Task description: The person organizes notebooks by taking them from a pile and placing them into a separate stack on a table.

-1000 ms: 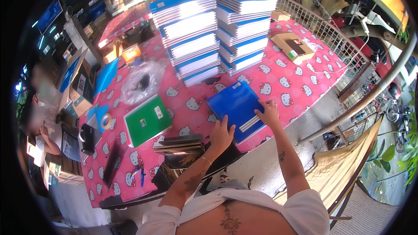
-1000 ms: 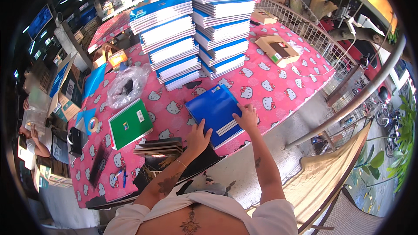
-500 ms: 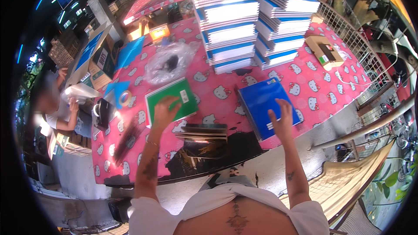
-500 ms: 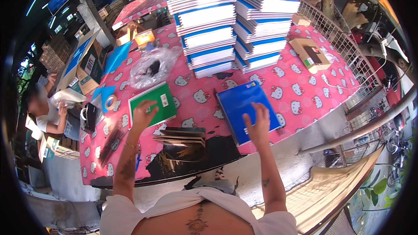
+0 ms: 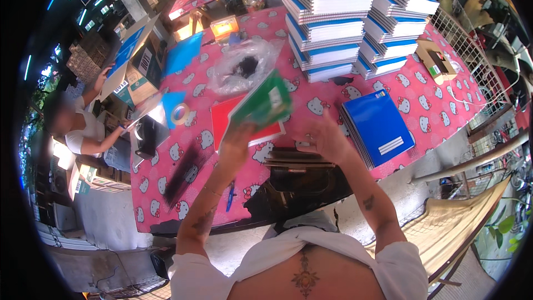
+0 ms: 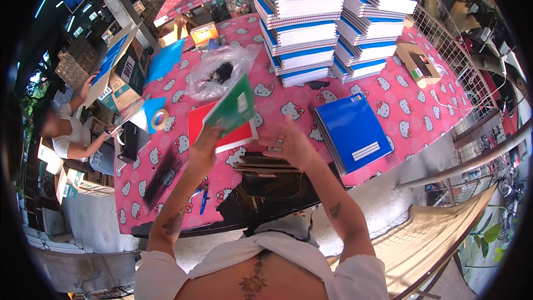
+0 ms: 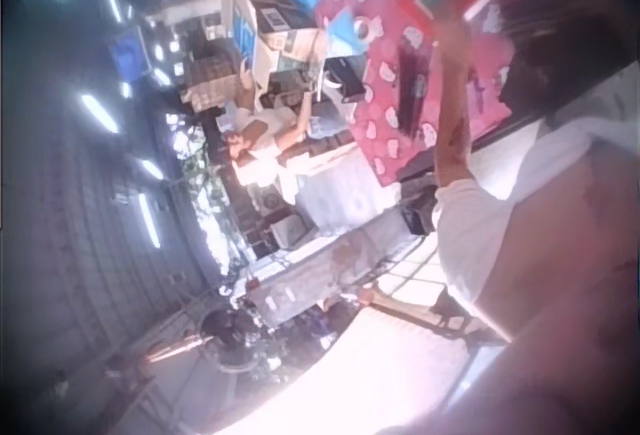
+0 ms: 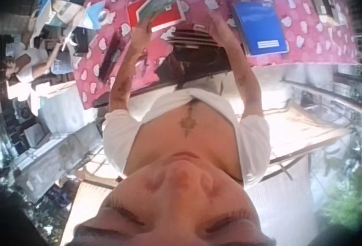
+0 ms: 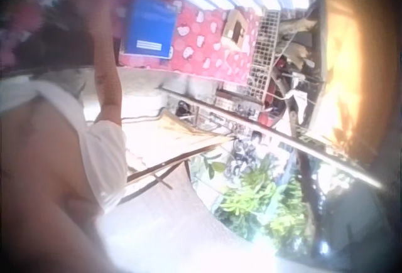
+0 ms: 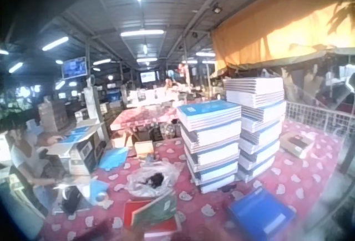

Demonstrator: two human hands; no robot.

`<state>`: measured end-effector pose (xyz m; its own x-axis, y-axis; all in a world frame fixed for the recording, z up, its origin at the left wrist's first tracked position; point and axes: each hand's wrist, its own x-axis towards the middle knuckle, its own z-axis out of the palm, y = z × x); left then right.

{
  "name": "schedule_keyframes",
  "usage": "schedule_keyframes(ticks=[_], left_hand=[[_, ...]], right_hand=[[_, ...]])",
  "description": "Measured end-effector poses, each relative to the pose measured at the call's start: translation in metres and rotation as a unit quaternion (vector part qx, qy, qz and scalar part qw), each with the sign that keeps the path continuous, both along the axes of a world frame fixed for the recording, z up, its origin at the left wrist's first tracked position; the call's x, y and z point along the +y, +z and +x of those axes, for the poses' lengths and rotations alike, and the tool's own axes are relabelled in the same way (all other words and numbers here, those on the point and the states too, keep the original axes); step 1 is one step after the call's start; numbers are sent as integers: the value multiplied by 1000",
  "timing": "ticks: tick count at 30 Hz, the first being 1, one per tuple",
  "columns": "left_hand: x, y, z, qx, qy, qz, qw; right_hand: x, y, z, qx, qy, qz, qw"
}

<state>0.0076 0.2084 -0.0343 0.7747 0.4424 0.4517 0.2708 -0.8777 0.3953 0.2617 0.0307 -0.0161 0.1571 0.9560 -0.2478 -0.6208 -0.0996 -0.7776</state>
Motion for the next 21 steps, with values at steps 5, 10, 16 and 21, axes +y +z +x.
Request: schedule_keyframes(ticks=[5,10,16,21], left_hand=[[-48,18,6,70,-164,204,963],[-7,24,6,-215,23,-9,976],[-28,51,21,-177,-107,-481,852],[-66,46,38,-110,-153,-476,859]], right_hand=[[11,6,4,23,4,-35,999],[-16,19,-3,-238,-25,51,970],[-77,28,19,-314,-151,86,934],[-127,-15,23,-283,-210,96,931]])
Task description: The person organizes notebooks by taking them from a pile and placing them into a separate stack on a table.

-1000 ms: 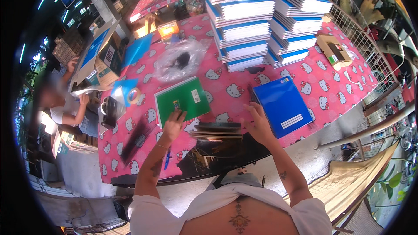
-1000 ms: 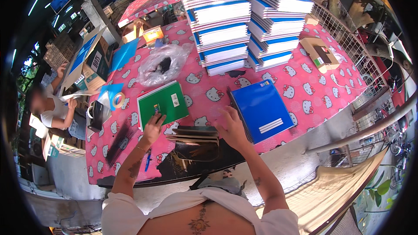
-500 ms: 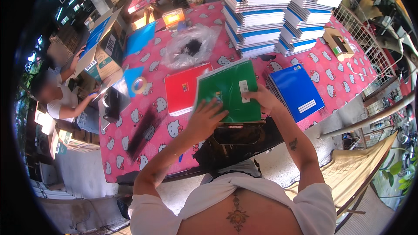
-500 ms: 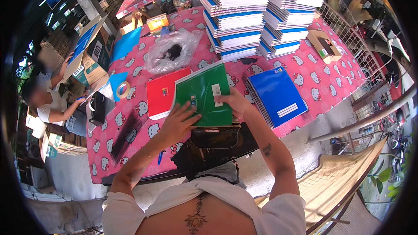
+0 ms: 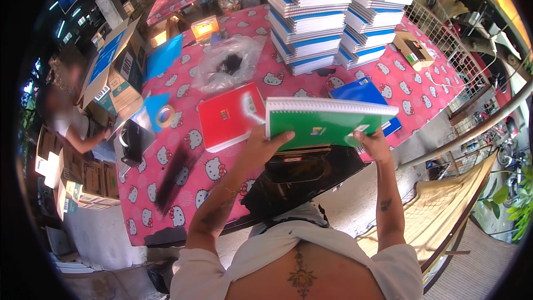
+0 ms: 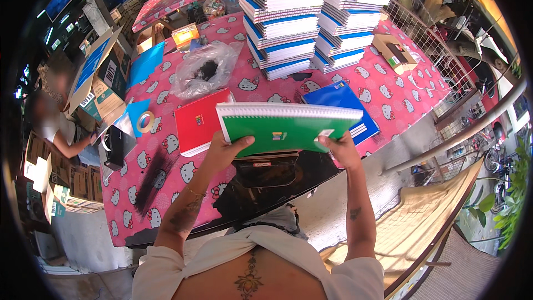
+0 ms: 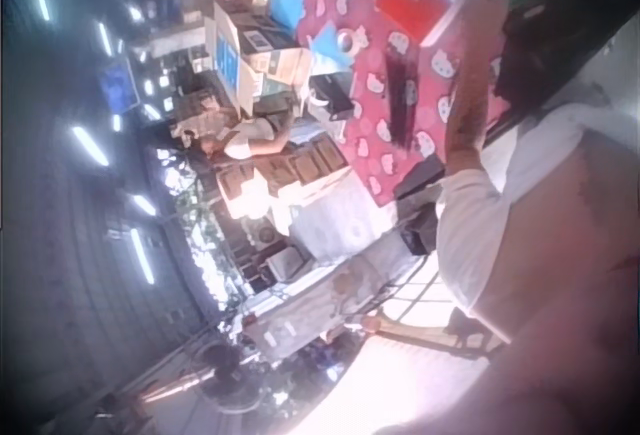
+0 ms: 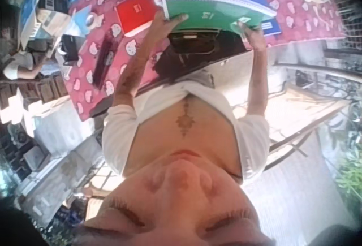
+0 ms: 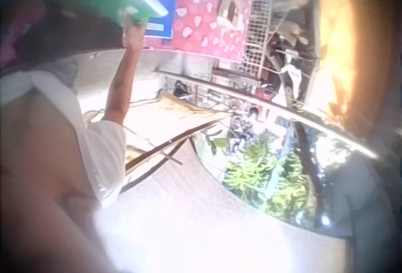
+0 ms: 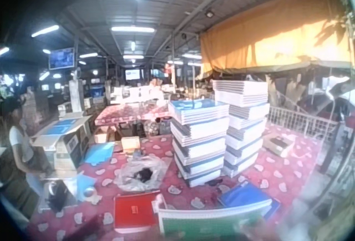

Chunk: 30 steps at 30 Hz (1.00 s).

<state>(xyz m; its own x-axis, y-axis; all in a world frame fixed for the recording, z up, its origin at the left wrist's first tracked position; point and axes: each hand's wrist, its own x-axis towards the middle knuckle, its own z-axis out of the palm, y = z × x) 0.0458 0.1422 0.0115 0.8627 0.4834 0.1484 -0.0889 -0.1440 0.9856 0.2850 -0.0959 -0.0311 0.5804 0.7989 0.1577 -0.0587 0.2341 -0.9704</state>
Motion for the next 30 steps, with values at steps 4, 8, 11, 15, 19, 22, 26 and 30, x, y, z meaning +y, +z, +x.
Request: schedule_keyframes(ticks=[4,8,11,15,19,22,26,30], left_hand=[[-3,0,1,31,-31,-5,999],[9,-1,-13,57,-43,-1,997],[16,-5,-26,-74,29,54,995],[13,-69,-38,-90,85,-110,986],[8,-121,-46,-20,128,-70,989],[-2,-129,-48,-49,165,-96,980],[39,-119,-103,76,243,204,945],[123,-180,-301,345,482,503,629]], right_hand=[[-7,-26,-9,53,1,31,998],[-1,-54,-25,54,-10,-14,998],[11,-53,-49,40,-17,-84,996],[29,-82,-76,-29,-50,-14,998],[45,-88,-80,-26,-48,-31,998],[51,-88,-70,2,-41,-4,999],[33,-88,-47,-39,-39,11,998],[48,20,-73,-272,-189,54,942]])
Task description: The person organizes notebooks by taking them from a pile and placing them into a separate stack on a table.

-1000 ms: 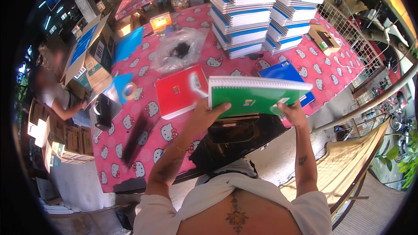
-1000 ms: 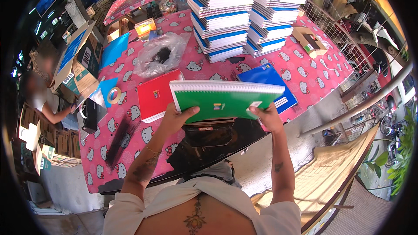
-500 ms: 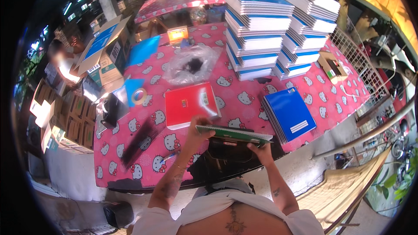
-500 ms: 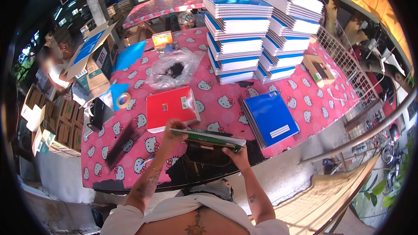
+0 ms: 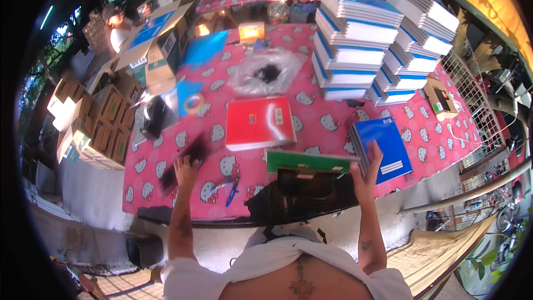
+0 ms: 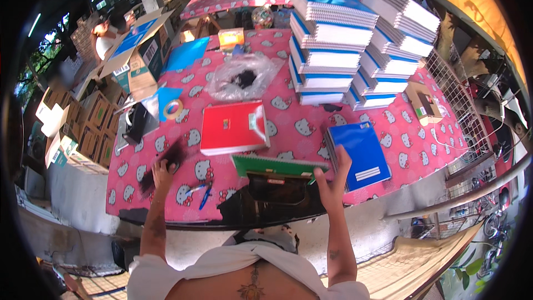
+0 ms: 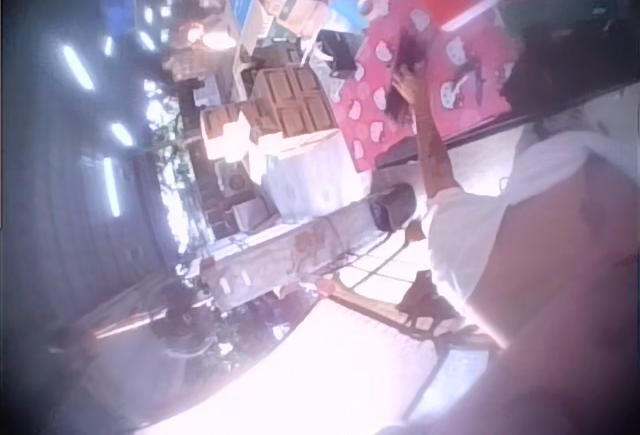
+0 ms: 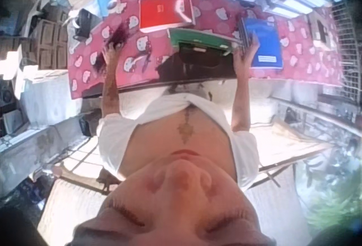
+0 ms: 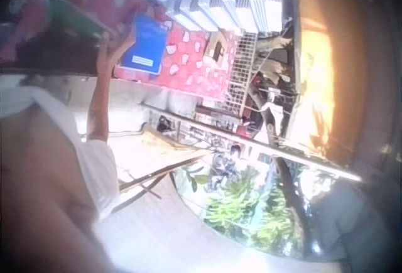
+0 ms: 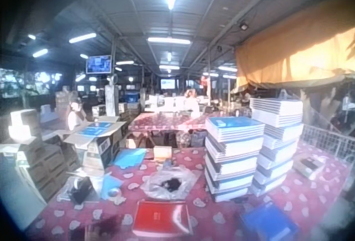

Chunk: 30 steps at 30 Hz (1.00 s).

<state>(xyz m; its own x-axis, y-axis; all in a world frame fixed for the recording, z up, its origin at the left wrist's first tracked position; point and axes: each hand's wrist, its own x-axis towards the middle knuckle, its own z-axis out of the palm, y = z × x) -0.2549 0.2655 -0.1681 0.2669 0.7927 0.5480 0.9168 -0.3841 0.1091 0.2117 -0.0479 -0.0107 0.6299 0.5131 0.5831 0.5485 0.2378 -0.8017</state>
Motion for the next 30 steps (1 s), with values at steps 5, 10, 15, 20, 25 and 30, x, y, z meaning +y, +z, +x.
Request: schedule_keyframes(ticks=[5,10,15,20,25,30], left_hand=[[9,20,28,-6,-34,-67,997],[-24,15,13,57,-48,-53,996],[-15,22,4,-19,-38,59,997],[-32,48,33,-59,-53,7,997],[-67,7,26,56,-155,-32,986],[-91,23,16,-9,-146,-117,982]], right_hand=[[49,62,-65,-341,105,-124,926],[105,17,-80,-329,112,-200,916],[114,8,-84,-324,116,-190,919],[113,9,-83,-307,107,-195,925],[115,11,-85,-285,103,-202,931],[114,15,-78,-302,91,-216,924]])
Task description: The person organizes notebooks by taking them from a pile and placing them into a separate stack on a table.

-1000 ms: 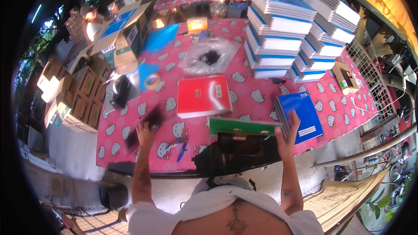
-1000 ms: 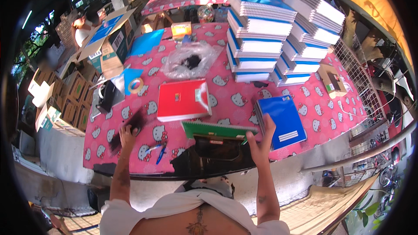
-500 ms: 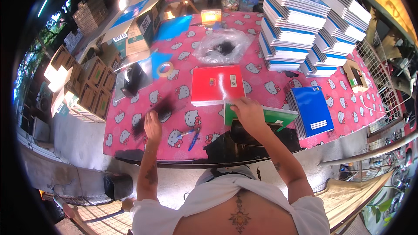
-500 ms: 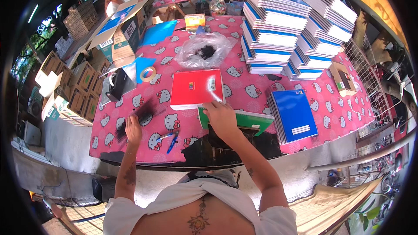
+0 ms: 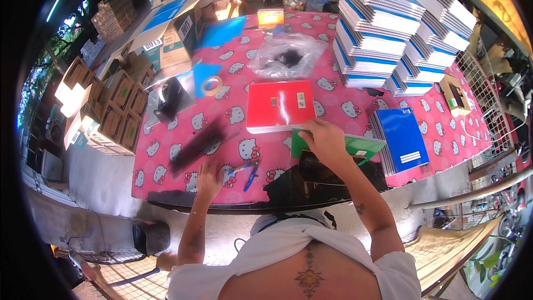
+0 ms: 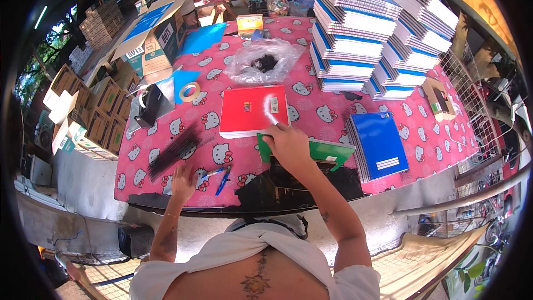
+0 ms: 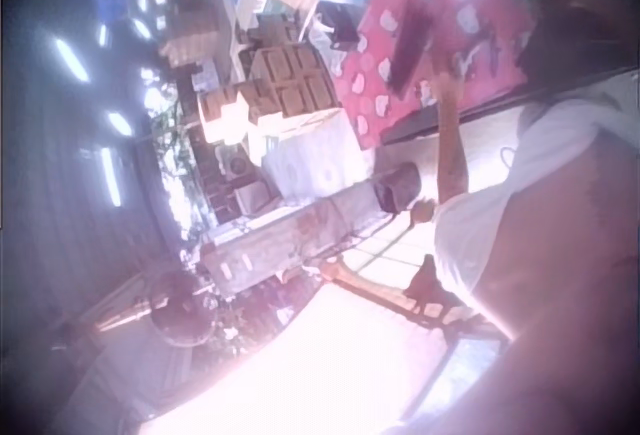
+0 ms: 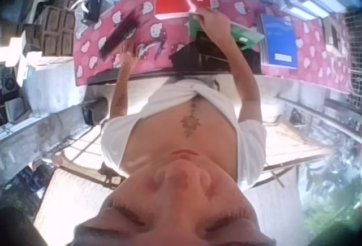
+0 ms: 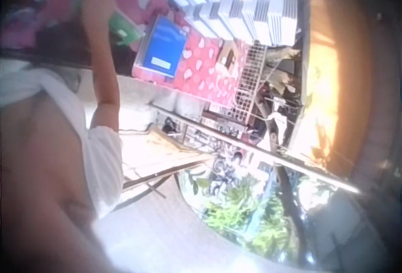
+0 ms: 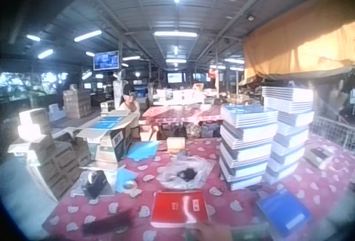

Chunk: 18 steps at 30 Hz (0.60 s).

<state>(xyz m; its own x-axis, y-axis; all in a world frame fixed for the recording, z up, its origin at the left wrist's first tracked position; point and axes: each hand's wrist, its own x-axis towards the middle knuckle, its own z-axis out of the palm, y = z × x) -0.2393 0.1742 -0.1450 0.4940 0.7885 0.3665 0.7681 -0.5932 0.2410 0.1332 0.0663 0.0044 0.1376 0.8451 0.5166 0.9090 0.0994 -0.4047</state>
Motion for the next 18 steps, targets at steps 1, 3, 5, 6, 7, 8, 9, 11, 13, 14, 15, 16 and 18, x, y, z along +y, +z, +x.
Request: schedule_keyframes(ticks=[1,3,5,6,7,8,9,11,13,14,15,16,18], left_hand=[[-2,-4,-10,-33,-29,25,999],[0,-12,-27,-42,-34,43,998],[5,-23,-39,-48,-34,58,997],[9,-32,-44,-92,30,19,995],[13,-20,-30,-139,84,-22,986],[15,-9,-9,-179,97,7,979],[12,35,49,-220,95,26,971],[0,88,97,-222,-3,-4,975],[-20,109,145,-261,-46,-12,964],[-33,126,169,-301,-55,-74,949],[-42,129,185,-319,-59,-104,940],[-51,132,202,-336,-64,-135,930],[-59,115,218,-438,-152,-296,835]], right_hand=[[3,2,-2,-4,3,-6,1000],[5,4,-4,-2,5,-2,1000],[7,4,-10,3,11,-1,1000],[8,6,-14,5,22,5,1000],[9,5,-12,5,23,9,1000],[10,5,-10,3,20,10,1000],[5,0,0,-1,2,0,1000],[4,2,-4,0,6,-6,1000],[3,3,-7,-9,2,-22,1000],[2,1,-5,-9,-1,-22,1000],[3,-1,-5,-11,0,-12,1000],[3,-3,-6,-12,0,-4,1000],[2,2,-10,-14,3,-4,1000]])
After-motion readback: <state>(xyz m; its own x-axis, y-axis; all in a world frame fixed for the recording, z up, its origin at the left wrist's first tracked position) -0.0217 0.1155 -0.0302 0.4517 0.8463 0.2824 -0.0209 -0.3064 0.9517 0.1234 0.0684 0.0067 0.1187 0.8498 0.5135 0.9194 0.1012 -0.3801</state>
